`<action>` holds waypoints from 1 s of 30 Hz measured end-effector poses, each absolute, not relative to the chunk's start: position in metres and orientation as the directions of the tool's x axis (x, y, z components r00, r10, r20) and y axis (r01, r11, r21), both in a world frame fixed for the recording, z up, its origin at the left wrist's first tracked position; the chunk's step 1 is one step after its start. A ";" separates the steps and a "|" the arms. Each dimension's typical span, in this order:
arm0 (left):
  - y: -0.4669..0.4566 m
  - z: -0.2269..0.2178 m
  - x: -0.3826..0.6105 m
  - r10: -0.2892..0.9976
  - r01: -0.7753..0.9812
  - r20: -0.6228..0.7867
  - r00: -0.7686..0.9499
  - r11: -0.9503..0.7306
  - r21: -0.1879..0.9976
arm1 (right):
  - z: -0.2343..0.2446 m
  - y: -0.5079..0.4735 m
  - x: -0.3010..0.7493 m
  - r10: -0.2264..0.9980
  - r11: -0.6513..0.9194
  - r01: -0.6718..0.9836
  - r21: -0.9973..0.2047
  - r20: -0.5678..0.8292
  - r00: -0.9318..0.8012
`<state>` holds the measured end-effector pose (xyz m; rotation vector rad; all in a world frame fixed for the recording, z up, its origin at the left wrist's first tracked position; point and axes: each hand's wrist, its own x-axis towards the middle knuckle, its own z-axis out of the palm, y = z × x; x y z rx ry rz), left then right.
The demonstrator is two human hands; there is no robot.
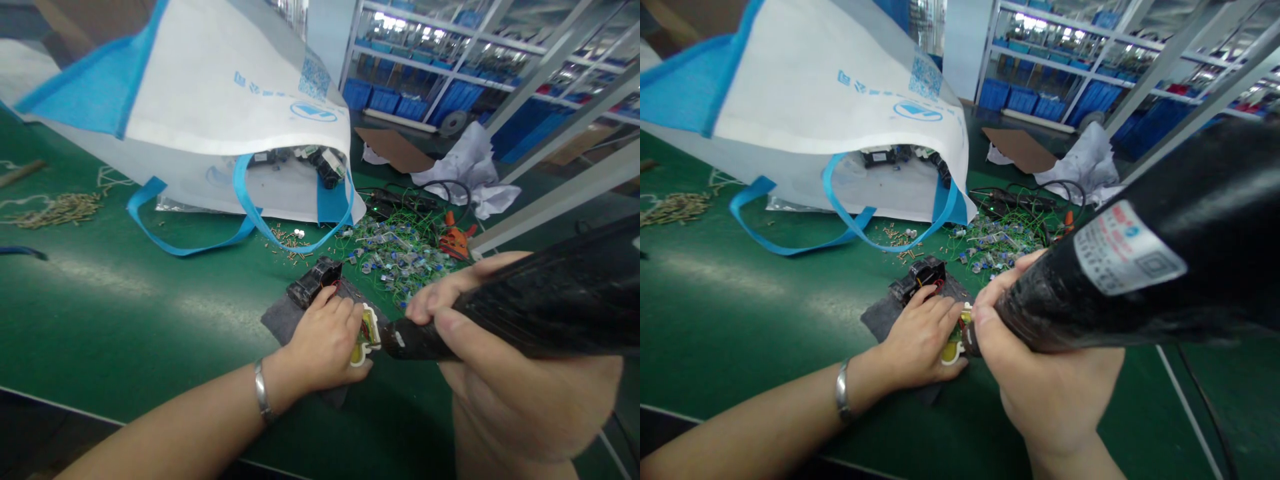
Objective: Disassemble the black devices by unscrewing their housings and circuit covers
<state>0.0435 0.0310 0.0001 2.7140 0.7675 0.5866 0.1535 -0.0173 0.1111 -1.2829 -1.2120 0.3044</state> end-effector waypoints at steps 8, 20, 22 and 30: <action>0.029 -0.002 0.043 0.564 0.451 0.329 0.757 -0.816 0.362 | 0.110 -0.016 0.153 0.768 0.424 0.279 -0.862 0.505 0.393; 0.030 0.000 0.042 0.564 0.452 0.308 0.767 -0.814 0.365 | 0.109 -0.009 0.153 0.751 0.311 0.342 -0.887 0.450 0.483; 0.030 0.000 0.042 0.565 0.452 0.300 0.769 -0.812 0.370 | 0.108 -0.008 0.153 0.739 0.309 0.355 -0.882 0.458 0.494; 0.030 -0.001 0.042 0.561 0.439 0.301 0.771 -0.811 0.387 | 0.106 -0.007 0.154 0.770 0.363 0.341 -0.867 0.485 0.414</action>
